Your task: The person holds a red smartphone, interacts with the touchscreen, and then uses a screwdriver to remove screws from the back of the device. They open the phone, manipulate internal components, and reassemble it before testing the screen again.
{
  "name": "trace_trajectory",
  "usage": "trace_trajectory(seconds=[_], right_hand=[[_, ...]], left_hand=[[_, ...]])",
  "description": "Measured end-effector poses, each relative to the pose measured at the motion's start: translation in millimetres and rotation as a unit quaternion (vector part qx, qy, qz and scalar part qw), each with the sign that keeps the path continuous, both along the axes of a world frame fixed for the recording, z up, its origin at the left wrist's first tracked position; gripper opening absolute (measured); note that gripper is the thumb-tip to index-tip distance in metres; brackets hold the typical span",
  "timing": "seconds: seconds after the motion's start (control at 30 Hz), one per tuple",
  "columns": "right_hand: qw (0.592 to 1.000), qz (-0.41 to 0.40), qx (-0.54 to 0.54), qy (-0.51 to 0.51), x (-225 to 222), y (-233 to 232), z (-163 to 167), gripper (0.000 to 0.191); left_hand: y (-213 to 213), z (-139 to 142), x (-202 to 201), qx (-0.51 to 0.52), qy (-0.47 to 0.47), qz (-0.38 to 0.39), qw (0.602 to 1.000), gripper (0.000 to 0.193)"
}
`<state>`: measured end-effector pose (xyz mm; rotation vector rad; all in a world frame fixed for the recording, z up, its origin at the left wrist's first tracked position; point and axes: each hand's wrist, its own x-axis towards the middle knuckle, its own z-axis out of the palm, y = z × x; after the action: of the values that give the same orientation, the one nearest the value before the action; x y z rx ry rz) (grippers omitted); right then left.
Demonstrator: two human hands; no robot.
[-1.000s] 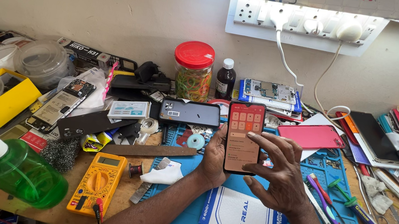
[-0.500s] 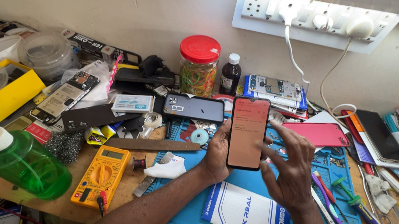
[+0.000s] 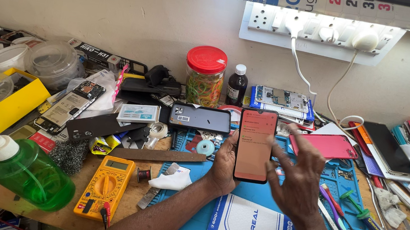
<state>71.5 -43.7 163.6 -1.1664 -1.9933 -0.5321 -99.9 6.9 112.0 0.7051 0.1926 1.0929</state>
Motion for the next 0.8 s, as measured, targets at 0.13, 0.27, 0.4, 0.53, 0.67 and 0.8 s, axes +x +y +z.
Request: trace_trajectory(seconds=[0.13,0.27,0.4,0.53,0.67,0.8], right_hand=[[0.998,-0.003,-0.026,0.064,6.3,2.6,-4.4,0.061],[0.989,0.035,-0.034,0.138,6.8,2.6,-10.5,0.054],[0.925,0.012,-0.203,0.32,8.2,4.8,-9.4,0.042],[0.798,0.149,-0.368,0.454,10.8,10.8,-10.1,0.041],[0.687,0.264,-0.421,0.53,8.1,13.7,-20.6,0.046],[0.666,0.247,-0.455,0.537,7.1,3.5,-9.4,0.054]], left_hand=[[-3.3,6.4,0.7,0.076,-0.018,-0.033,0.996,0.066],[-7.7,9.1,-1.5,0.094,-0.02,-0.029,0.995,0.069],[-6.4,3.9,-2.8,0.071,0.025,0.0,0.997,0.068],[-1.3,-6.1,1.9,0.033,-0.007,0.026,0.999,0.064],[-2.0,-21.1,6.3,0.009,-0.077,0.005,0.997,0.064],[-1.7,-27.0,-5.7,0.065,-0.064,-0.034,0.995,0.067]])
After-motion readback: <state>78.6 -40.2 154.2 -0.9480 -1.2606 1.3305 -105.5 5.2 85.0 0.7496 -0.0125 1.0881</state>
